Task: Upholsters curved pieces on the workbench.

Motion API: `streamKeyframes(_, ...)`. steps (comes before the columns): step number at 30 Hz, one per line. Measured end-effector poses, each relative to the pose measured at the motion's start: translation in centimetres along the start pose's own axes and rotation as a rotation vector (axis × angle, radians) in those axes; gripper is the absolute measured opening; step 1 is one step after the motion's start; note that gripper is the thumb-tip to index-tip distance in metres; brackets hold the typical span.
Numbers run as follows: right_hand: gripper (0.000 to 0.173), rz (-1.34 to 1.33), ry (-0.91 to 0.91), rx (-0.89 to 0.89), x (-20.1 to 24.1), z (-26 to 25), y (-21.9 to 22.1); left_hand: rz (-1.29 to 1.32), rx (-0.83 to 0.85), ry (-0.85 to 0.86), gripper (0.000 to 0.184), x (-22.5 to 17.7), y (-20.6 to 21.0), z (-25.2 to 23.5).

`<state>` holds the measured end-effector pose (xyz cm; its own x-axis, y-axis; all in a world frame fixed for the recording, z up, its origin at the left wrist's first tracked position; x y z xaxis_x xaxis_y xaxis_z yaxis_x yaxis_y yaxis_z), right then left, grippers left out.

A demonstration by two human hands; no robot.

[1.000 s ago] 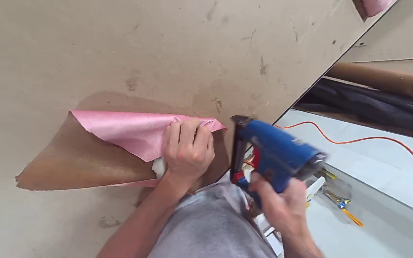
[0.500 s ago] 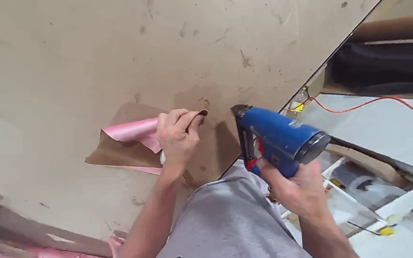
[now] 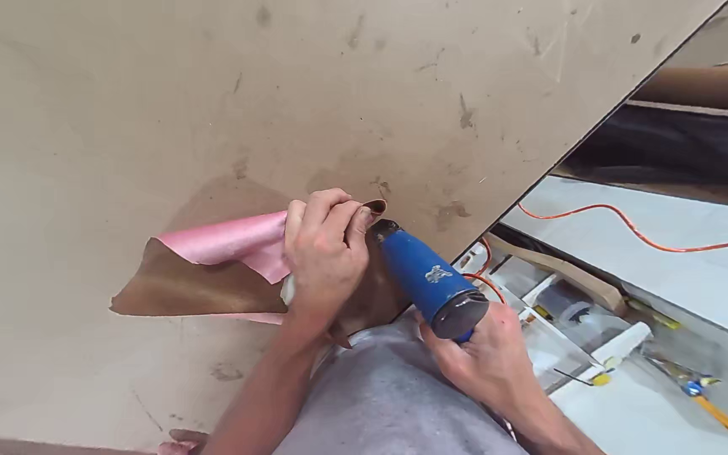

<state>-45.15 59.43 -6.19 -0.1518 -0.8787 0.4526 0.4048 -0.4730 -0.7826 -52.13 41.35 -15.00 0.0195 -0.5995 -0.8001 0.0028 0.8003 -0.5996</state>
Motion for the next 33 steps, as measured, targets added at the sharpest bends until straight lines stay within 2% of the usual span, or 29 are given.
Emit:
streamKeyframes(15,0.04,0.047,0.018,0.031,1.9,-0.4,0.8,0.063,0.06,-0.008,0.019,0.0,-0.1,-0.3)
streamKeyframes(18,0.032,0.037,0.061,0.027,1.3,-0.3,0.4,0.071,0.062,-0.018,0.021,0.1,-0.1,-0.1)
streamKeyframes(21,0.022,-0.107,0.125,-0.083,-1.3,0.1,-1.5,0.153,0.016,-0.028,0.027,0.8,-0.5,-0.1)
streamKeyframes(22,0.025,-0.121,0.158,-0.121,-2.3,0.1,-2.5,0.202,0.026,-0.037,0.03,1.1,-0.8,-0.1)
streamKeyframes(24,0.038,0.015,0.224,-0.163,-4.0,-1.0,-5.0,0.25,0.097,-0.019,0.034,0.9,-1.2,0.1)
streamKeyframes(26,0.051,0.218,0.243,-0.155,-4.6,-3.5,-7.0,0.142,0.138,0.043,0.041,0.1,-1.5,0.5)
streamKeyframes(28,0.07,0.33,0.189,-0.145,-4.5,-7.0,-7.6,-0.152,0.13,0.065,0.051,-0.8,-1.4,1.6)
streamKeyframes(29,0.073,0.363,0.141,-0.145,-4.5,-8.7,-7.3,-0.293,0.104,0.053,0.052,-0.9,-1.3,2.3)
streamKeyframes(31,0.071,0.413,0.011,-0.146,-4.0,-10.9,-6.6,-0.386,0.048,0.044,0.042,-1.2,-1.4,3.4)
streamKeyframes(33,0.057,0.418,-0.137,-0.168,-2.5,-10.7,-6.5,-0.282,-0.005,0.083,0.039,-2.4,-2.7,4.1)
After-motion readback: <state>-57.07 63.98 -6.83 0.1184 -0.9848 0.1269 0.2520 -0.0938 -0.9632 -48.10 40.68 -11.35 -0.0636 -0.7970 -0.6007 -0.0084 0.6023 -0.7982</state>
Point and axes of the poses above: each hand's wrist, its own z-axis away from the middle knuckle, its own y-axis out of the palm, x = y × z, the point moved 5 cm from there along -z, towards the middle knuckle, and after that the axes turned 12 degrees about z, right-handed, at the moved point
